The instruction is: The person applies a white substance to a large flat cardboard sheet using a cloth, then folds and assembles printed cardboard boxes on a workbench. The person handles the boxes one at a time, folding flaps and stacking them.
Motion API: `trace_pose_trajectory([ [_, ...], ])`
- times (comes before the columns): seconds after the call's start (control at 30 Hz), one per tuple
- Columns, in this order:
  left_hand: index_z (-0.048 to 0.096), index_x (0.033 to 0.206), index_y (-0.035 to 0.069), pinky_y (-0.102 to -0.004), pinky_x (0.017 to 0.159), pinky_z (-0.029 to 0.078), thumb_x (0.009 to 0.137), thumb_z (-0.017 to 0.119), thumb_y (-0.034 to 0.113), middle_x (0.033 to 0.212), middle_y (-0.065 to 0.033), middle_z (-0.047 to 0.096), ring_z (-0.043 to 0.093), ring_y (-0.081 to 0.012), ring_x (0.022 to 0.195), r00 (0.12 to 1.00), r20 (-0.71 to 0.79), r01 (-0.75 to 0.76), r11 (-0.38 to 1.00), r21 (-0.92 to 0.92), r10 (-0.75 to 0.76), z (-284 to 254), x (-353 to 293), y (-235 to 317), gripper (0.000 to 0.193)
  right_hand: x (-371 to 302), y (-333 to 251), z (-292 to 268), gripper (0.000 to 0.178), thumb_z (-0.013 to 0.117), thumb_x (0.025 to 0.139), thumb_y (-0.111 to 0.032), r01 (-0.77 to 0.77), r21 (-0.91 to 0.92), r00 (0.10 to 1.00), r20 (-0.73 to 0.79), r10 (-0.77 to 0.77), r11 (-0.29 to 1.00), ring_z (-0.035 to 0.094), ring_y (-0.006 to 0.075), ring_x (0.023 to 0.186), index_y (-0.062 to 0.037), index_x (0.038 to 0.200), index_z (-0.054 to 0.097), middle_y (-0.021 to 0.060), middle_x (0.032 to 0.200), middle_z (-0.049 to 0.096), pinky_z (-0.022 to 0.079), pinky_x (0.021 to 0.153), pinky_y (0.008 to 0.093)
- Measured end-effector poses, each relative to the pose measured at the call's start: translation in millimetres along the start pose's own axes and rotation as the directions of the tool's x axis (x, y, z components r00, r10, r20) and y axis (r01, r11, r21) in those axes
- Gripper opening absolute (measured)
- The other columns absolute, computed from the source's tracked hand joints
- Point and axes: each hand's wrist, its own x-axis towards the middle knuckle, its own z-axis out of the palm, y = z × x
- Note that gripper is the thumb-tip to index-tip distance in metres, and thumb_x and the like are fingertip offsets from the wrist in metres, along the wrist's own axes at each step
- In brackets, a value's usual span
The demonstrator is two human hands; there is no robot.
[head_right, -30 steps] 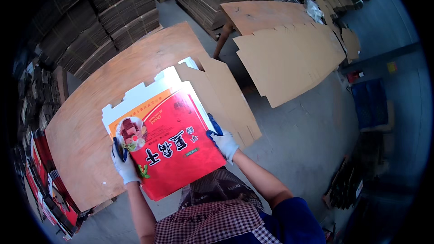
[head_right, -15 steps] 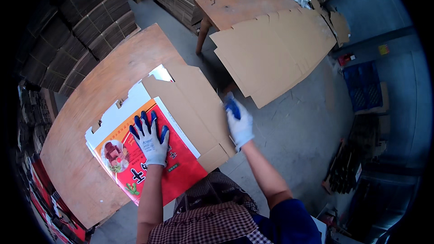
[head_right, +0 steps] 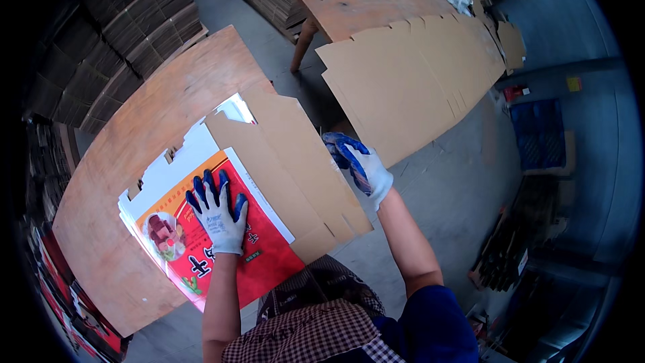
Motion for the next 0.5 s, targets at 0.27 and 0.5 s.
trace_pose_trajectory([
  [0.27, 0.053, 0.145, 0.016, -0.0597, 0.124, 0.005, 0.089, 0.067, 0.04, 0.167, -0.0114, 0.024, 0.015, -0.0378, 0.154, 1.0, -0.005, -0.008, 1.0, -0.029, 0.008, -2.3, 1.2, -0.4, 0.063, 17.0, 0.1, -6.1, 0.046, 0.062, 0.101, -0.028, -0.03, -0.098, 0.999, 0.023, 0.032, 0.995, 0.066, 0.0198, 0.11, 0.002, 0.136, 0.06, 0.0109, 0.125, 0.068, 0.049, 0.1, 0.032],
  [0.5, 0.053, 0.145, 0.015, -0.0603, 0.124, 0.005, 0.088, 0.068, 0.04, 0.166, -0.0115, 0.024, 0.014, -0.0381, 0.154, 1.0, 0.003, -0.004, 0.999, -0.05, 0.004, -0.1, 0.7, 0.7, 0.063, 28.3, -9.3, -1.9, 0.048, 0.064, 0.1, -0.031, -0.058, -0.116, 0.998, 0.006, 0.059, 0.992, 0.066, 0.0196, 0.109, 0.0002, 0.136, 0.06, 0.0103, 0.124, 0.069, 0.05, 0.099, 0.0339],
])
